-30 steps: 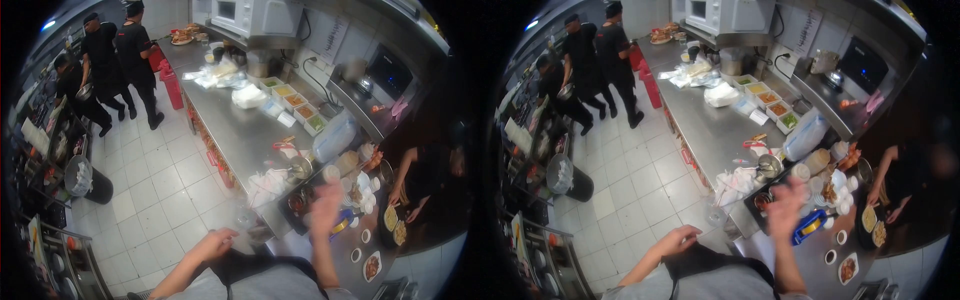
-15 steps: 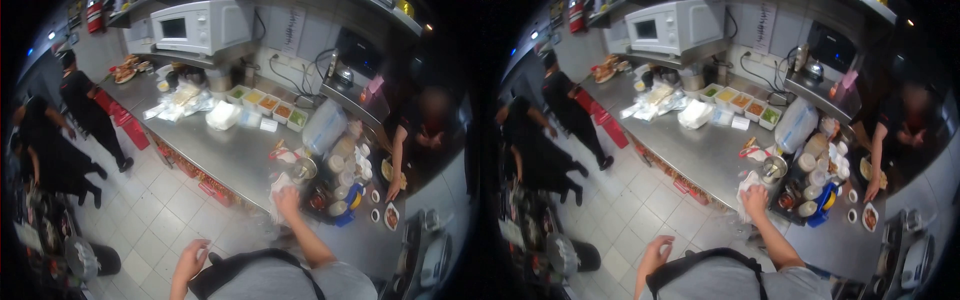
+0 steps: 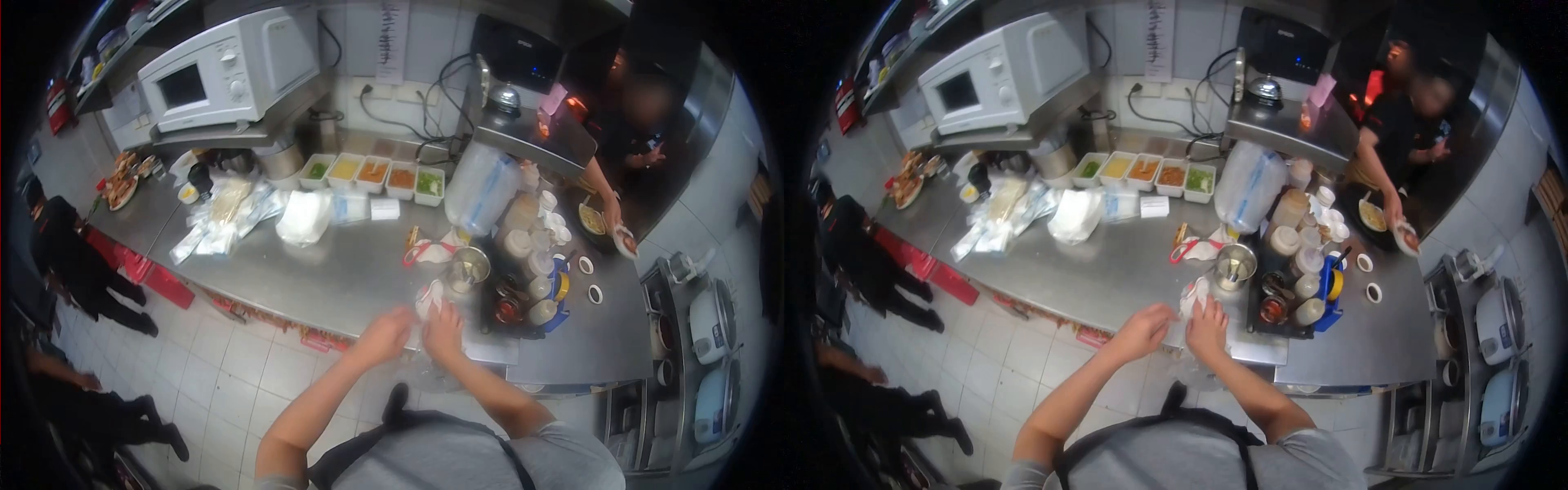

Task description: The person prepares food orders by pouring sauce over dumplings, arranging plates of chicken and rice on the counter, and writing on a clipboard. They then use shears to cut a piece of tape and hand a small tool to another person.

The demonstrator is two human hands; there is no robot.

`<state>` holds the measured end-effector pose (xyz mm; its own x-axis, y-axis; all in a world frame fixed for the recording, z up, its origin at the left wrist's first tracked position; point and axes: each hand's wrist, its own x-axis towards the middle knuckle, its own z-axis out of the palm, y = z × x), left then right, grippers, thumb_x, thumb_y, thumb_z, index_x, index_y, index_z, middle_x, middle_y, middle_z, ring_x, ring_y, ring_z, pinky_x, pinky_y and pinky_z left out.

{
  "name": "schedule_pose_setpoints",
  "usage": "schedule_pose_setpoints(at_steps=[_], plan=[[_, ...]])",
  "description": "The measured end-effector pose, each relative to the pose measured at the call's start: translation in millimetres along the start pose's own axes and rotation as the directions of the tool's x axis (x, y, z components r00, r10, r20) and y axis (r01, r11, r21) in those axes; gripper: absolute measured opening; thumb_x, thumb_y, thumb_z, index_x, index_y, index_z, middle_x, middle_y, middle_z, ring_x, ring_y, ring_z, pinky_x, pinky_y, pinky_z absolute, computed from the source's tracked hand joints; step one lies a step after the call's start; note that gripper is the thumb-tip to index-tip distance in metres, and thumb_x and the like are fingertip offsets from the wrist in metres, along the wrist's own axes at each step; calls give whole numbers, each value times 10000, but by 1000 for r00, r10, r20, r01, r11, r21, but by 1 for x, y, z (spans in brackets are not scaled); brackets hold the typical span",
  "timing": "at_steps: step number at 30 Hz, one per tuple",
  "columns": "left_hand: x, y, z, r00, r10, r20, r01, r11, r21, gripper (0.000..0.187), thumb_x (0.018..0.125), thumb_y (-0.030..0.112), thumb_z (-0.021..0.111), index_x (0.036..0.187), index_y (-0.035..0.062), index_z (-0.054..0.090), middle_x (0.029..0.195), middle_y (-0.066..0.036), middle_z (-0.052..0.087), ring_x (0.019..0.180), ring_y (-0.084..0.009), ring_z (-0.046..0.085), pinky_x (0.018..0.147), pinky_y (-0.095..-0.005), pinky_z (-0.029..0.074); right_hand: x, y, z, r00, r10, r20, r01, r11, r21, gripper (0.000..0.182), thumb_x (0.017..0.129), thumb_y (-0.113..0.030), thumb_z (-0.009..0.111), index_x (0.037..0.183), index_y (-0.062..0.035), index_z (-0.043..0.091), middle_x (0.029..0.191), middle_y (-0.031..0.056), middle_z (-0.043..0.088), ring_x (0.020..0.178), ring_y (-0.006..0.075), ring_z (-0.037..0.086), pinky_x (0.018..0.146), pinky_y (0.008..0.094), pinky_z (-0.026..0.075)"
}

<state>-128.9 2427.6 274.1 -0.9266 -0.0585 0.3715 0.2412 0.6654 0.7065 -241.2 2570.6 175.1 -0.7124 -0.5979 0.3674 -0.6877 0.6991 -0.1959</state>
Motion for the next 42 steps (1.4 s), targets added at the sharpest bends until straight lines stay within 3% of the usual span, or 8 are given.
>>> schedule_pose_setpoints(at_steps=[9, 11, 16, 25, 27, 31, 39, 42], plan=[[164, -104, 49, 995, 81, -61, -52, 922, 384, 207, 768, 53, 561, 972, 25, 580, 951, -157, 556, 885, -350, 576, 768, -424, 491, 33, 0, 3, 990, -126, 63, 113, 979, 172, 454, 739, -163, 578, 1160, -18, 490, 1312, 233, 367, 1206, 418, 336, 976, 523, 287], [175, -117, 58, 971, -176, -161, 237, 797, 556, 175, 861, 159, 502, 926, 36, 607, 982, -177, 570, 880, -332, 595, 736, -436, 497, 38, 4, 5, 975, -208, 74, 176, 936, 305, 446, 734, -181, 603, 1144, -38, 502, 1312, 227, 372, 1214, 411, 334, 983, 514, 286], [193, -145, 57, 957, -284, -60, 267, 783, 562, 315, 907, 307, 475, 967, 21, 594, 1004, -166, 547, 913, -309, 574, 713, -417, 495, 49, 15, -21, 982, -150, 113, 41, 758, 651, 451, 754, -211, 633, 1167, -83, 504, 1338, 187, 359, 1246, 362, 335, 1007, 485, 264], [196, -130, 23, 950, -288, 118, 147, 749, 646, 355, 825, 318, 549, 1002, 12, 581, 1076, -163, 515, 1013, -317, 530, 783, -441, 468, 110, 7, -2, 994, -100, -41, 105, 797, 595, 512, 727, -83, 590, 1217, -35, 451, 1327, 233, 340, 1236, 404, 336, 1029, 470, 276], [191, -138, 17, 959, -239, 156, 91, 774, 627, 372, 755, 231, 630, 1047, 13, 556, 1085, -167, 505, 1029, -331, 531, 816, -448, 471, 144, 3, 14, 983, 152, -105, -78, 858, 508, 591, 690, -4, 559, 1254, 42, 389, 1315, 285, 332, 1245, 462, 295, 1033, 497, 274], [196, -176, 21, 938, -295, 183, 166, 845, 509, 371, 815, 337, 565, 1000, 16, 591, 1096, -187, 520, 984, -323, 555, 784, -448, 473, 165, -5, 29, 970, 215, -112, -189, 961, 203, 615, 640, 8, 579, 1225, 65, 397, 1273, 296, 351, 1197, 464, 335, 1015, 490, 295], [185, -171, -15, 928, -218, 303, -14, 791, 612, 470, 753, 262, 643, 1119, 2, 504, 1100, -185, 560, 1042, -328, 549, 870, -427, 455, 201, 6, 40, 956, 286, 71, -260, 932, -254, 188, 797, -112, 512, 932, -27, 612, 1077, 145, 508, 1088, 319, 466, 912, 436, 373], [186, -187, -20, 970, -131, 203, 13, 868, 497, 421, 814, 356, 598, 980, -31, 605, 888, -181, 627, 895, -326, 603, 743, -441, 476, 210, 3, 22, 927, 338, 161, -320, 939, -127, 200, 746, -126, 570, 912, -27, 625, 1037, 160, 532, 916, 309, 556, 798, 438, 450]])
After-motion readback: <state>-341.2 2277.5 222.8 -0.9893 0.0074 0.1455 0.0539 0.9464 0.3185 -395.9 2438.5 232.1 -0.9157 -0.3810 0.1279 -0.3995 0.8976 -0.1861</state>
